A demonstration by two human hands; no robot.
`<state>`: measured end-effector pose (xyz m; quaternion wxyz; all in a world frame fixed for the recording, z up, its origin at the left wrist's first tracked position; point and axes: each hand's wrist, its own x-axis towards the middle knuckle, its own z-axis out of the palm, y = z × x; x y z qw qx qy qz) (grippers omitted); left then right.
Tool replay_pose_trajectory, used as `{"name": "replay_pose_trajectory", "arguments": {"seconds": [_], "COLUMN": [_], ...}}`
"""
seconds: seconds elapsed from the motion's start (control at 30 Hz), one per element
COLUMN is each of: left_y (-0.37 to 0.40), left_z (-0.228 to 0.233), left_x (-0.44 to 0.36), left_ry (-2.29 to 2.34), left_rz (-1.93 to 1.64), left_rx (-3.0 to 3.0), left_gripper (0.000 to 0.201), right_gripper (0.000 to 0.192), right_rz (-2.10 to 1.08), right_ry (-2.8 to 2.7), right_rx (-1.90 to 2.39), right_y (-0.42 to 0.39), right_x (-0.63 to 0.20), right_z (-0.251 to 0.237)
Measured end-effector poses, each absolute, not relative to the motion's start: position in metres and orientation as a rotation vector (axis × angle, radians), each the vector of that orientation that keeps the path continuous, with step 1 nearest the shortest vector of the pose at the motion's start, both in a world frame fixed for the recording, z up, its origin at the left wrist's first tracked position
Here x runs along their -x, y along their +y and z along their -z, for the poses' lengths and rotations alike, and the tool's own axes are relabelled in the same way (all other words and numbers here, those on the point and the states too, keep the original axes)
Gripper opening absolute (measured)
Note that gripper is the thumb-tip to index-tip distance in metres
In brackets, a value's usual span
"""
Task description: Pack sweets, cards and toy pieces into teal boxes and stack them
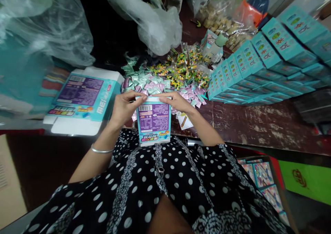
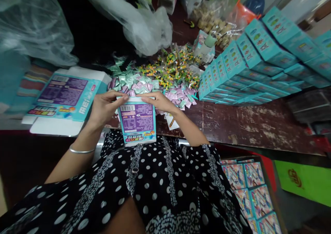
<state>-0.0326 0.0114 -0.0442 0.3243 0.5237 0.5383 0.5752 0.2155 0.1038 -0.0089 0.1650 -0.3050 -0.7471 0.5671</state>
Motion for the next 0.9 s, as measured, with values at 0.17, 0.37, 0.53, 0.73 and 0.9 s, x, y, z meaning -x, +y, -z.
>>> {"name": "replay_pose_trajectory", "arguments": {"seconds": [0.17, 0.37, 0.53, 0.73, 0.9], "left_y": [0.006, -0.011, -0.018, -0.014, -0.003], "left_z": [0.051, 0.070, 0.076, 0.056, 0.042], "left_x": [0.036, 0.051, 0.048, 0.052, 0.059], "left_ry": [1.341, 1.158, 1.125, 1.333, 1.433], "left_rz": [-1.483, -1.348, -1.385, -1.706, -2.192], "left_rx": [-1.399, -1.329, -1.428, -1.302, -0.937], "left_gripper": [0.023, 0.046, 0.029, 0.018, 0.025], "right_gripper": [0.057, 0.053, 0.044, 0.109, 0.127], "right_rz": [-1.577, -1.265, -1.156, -1.438, -1.582], "right_ry": [-2.182, -2.424, -2.515, -2.085, -1.796], "right_rx": [0.847, 0.759, 0.784, 0.913, 0.971], "right_y": [0.100, 0.084, 0.078, 0.070, 0.069], "right_x": [-0.219, -0.229, -0.223, -0.224, -0.246], "right_z": [0.010, 0.021, 0.025, 0.040, 0.061]}}
